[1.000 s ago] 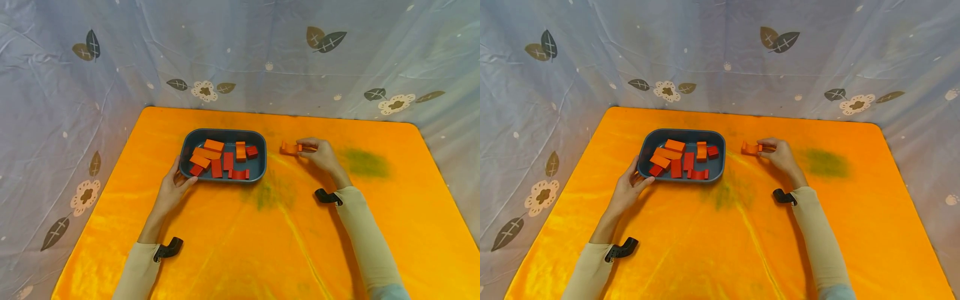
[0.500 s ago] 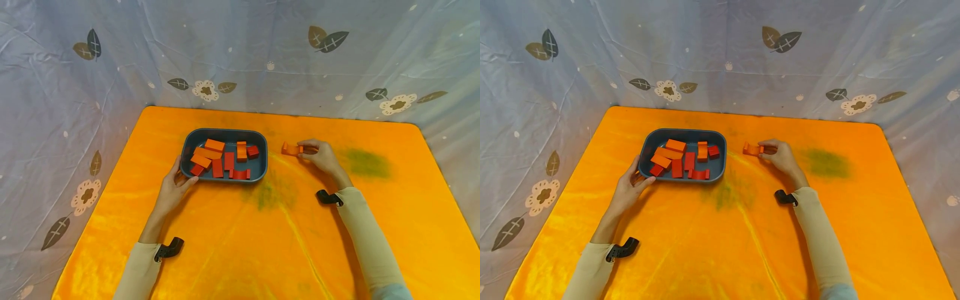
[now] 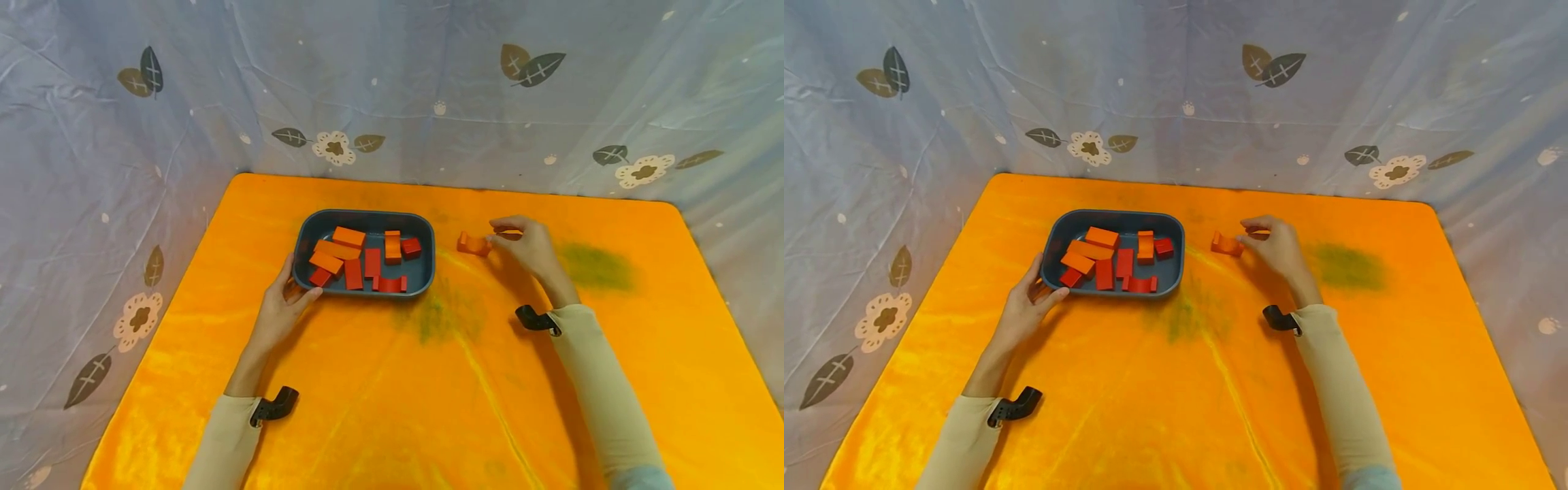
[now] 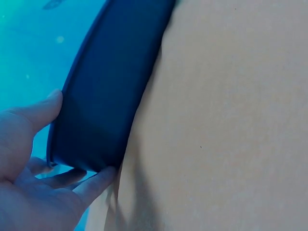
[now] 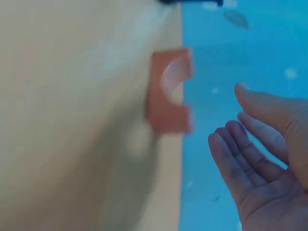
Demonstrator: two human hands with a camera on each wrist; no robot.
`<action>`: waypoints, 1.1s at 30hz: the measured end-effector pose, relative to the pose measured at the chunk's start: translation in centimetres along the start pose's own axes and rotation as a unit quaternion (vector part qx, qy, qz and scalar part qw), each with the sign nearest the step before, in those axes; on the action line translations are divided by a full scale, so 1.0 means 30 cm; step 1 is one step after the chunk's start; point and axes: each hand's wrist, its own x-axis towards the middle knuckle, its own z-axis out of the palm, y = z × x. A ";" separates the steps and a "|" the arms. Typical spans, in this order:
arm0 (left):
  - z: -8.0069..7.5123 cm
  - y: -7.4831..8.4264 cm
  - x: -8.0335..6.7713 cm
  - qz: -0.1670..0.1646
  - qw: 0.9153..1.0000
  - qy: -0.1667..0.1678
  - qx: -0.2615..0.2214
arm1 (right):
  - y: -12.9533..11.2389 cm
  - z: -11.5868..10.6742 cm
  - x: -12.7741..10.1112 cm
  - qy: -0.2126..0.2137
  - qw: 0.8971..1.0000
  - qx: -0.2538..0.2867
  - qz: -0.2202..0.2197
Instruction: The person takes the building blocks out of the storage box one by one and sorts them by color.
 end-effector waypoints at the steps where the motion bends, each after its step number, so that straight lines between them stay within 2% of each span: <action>1: 0.000 0.000 0.000 0.001 1.000 0.000 0.001 | -0.017 0.005 0.001 0.003 1.000 -0.004 -0.002; 5: -0.003 -0.003 -0.001 0.003 1.000 0.002 0.002 | -0.089 0.037 0.020 -0.015 1.000 0.006 -0.021; 9: -0.006 -0.011 -0.002 0.001 1.000 0.002 0.002 | -0.157 0.081 0.056 -0.059 0.996 0.005 -0.062; 13: -0.006 -0.011 -0.003 0.002 1.000 0.002 0.001 | -0.218 0.134 0.100 -0.112 0.989 -0.023 -0.095; 17: -0.003 -0.004 -0.004 0.005 1.000 0.002 -0.007 | -0.277 0.199 0.151 -0.165 0.975 -0.087 -0.120; 19: -0.002 -0.003 -0.004 0.006 1.000 0.003 -0.010 | -0.306 0.236 0.176 -0.189 0.962 -0.131 -0.145; 21: -0.002 -0.007 -0.002 0.005 1.000 0.004 -0.009 | -0.332 0.275 0.199 -0.212 0.944 -0.181 -0.174; 25: -0.002 -0.011 0.001 -0.004 1.000 0.007 -0.003 | -0.372 0.345 0.232 -0.253 0.898 -0.286 -0.219; 28: -0.001 -0.009 0.001 -0.011 1.000 0.007 0.002 | -0.396 0.383 0.246 -0.280 0.866 -0.337 -0.243; 30: -0.002 -0.009 0.001 -0.014 1.000 0.007 0.005 | -0.401 0.401 0.253 -0.293 0.851 -0.355 -0.254; 33: -0.007 -0.012 0.001 -0.015 1.000 0.008 0.005 | -0.395 0.424 0.261 -0.312 0.838 -0.367 -0.257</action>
